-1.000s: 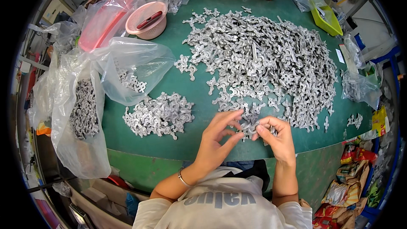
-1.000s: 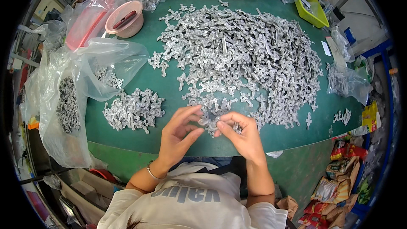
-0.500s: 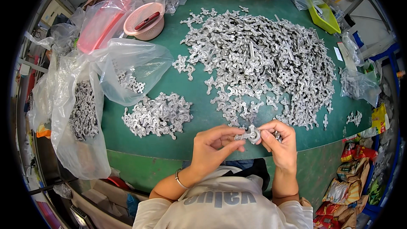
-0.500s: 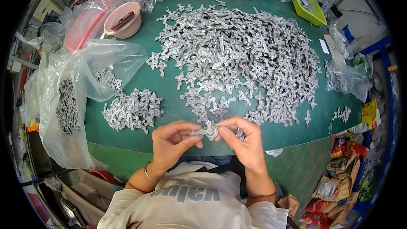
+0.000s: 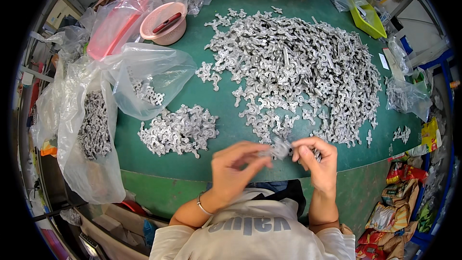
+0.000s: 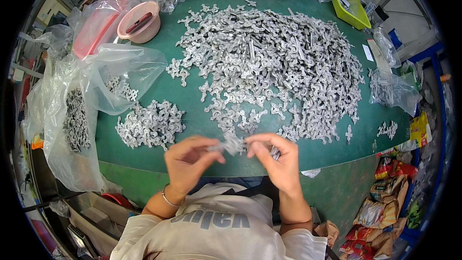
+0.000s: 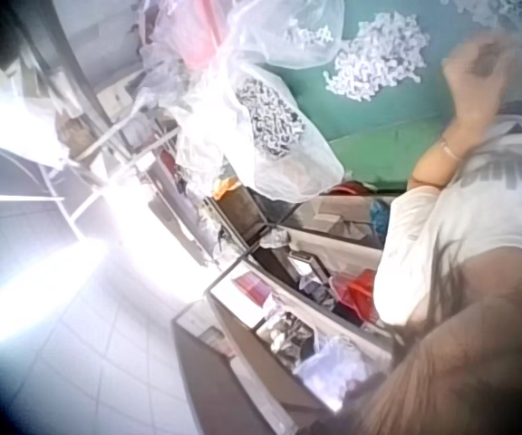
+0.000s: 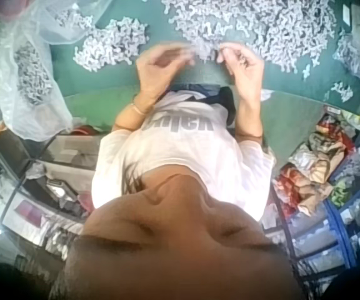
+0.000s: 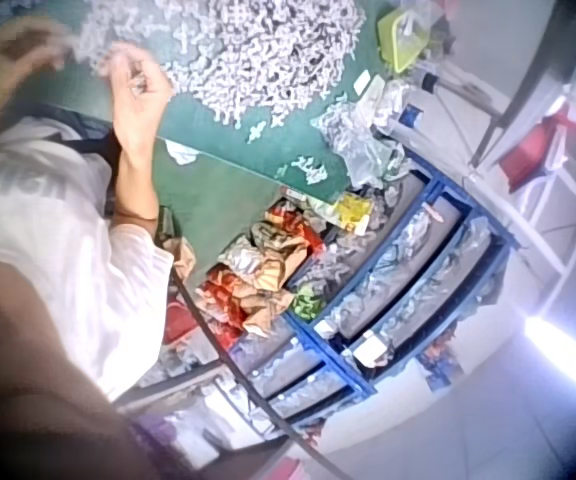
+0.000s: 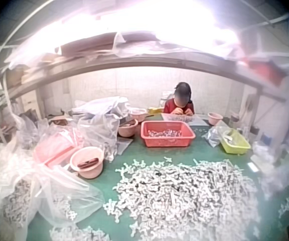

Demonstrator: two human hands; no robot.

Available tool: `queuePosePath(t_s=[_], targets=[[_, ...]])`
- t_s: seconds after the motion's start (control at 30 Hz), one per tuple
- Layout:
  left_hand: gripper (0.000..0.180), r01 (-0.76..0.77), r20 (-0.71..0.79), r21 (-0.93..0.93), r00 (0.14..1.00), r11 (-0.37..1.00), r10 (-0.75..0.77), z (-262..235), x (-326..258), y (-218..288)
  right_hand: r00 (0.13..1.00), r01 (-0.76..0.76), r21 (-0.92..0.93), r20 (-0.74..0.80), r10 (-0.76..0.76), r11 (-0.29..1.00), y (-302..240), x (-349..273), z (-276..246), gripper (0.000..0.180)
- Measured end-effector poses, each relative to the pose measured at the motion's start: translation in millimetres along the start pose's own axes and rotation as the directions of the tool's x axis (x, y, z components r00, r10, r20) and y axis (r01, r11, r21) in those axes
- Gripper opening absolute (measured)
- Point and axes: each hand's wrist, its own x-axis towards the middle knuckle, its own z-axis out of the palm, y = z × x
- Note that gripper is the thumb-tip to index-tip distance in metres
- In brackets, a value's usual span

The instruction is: The person sorts small metal cross-shaped parts from a large pile on a green table by hand, picking up individual pieces and moving them into smaller separate piles and bags.

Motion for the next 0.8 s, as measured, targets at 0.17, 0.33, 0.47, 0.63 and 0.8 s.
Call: queuePosePath(t_s=[0.17, 0.33, 0.47, 0.63, 0.8], targets=[[0.019, -0.007, -0.354, 0.673, 0.875, 0.74, 0.331, -55, 11, -19, 0.939, 0.186, -0.579, -0.133, -0.317, 0.794, 45, 33, -21, 0.02], [0.026, 0.157, -0.4, 0.825, 0.84, 0.543, 0.366, -84, 5, -29, 0.977, 0.075, -0.903, -0.018, -0.212, 0.423, 45, 38, 1, 0.03], [0.027, 0.093, -0.344, 0.863, 0.828, 0.497, 0.443, -76, 7, -25, 0.971, 0.085, -0.911, -0.015, -0.24, 0.404, 43, 42, -7, 0.022], [0.026, 0.019, -0.32, 0.855, 0.804, 0.518, 0.501, -64, 6, -21, 0.939, 0.076, -0.83, -0.127, -0.319, 0.552, 56, 41, -18, 0.017], [0.029, -0.132, -0.198, 0.669, 0.917, 0.731, 0.347, -40, -2, -12, 0.873, 0.225, -0.653, -0.195, -0.448, 0.723, 24, 23, -5, 0.015]])
